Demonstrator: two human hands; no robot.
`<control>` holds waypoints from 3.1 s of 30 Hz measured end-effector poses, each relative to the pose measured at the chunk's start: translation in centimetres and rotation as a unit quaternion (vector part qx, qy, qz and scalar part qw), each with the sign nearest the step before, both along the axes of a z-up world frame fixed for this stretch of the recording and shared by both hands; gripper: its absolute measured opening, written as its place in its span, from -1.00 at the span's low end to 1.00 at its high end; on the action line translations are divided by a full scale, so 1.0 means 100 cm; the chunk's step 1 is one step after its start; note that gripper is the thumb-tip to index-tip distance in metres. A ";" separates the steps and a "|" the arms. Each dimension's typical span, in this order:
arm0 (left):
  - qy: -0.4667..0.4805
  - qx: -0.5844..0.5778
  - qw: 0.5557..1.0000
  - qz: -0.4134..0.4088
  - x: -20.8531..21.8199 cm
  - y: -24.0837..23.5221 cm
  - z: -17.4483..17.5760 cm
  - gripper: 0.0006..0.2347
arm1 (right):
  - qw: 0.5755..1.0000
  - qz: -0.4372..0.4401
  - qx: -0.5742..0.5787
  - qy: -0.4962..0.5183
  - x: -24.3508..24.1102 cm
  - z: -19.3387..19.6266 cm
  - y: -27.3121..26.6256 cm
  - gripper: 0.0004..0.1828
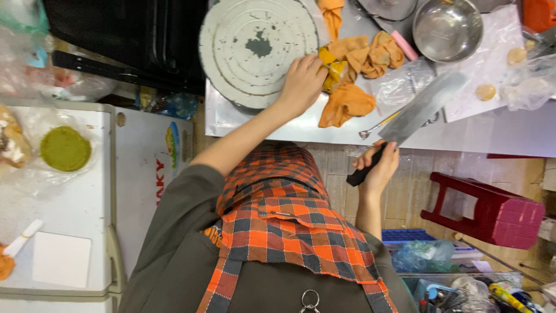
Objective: The person picks up a green fruit, places it on a cutting board, and uses a knife to peel the skin off in strips. The peeled skin accumulates on the board as the person continues peeling.
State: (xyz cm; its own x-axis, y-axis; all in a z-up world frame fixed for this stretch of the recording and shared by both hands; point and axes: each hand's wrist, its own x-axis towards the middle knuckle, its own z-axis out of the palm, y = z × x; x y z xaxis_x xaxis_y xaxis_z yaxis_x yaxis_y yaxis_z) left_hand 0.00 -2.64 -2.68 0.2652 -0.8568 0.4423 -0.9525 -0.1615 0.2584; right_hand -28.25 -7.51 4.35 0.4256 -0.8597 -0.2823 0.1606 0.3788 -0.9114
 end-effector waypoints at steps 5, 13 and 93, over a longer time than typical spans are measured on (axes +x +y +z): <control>-0.227 0.198 0.950 0.075 0.006 -0.106 -0.076 -0.82 | 0.999 0.042 0.011 -0.023 -0.001 -0.012 0.006 -0.53; -0.125 0.266 0.955 0.046 0.030 -0.131 -0.036 -0.96 | 0.992 0.102 0.069 -0.022 -0.005 -0.027 -0.006 -0.60; 0.565 -0.390 0.717 0.123 0.260 0.385 0.155 -0.68 | 0.855 0.496 -0.100 0.114 0.199 0.055 0.246 -0.59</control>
State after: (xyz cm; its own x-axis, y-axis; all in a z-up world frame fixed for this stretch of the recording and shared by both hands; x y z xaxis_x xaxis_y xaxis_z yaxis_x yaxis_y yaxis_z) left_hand 26.01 35.88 12.85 0.9320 -0.3323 0.1449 -0.0315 0.3241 0.9455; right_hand -8.40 17.05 9.88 0.9269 -0.1486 -0.3446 -0.3396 0.0583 -0.9388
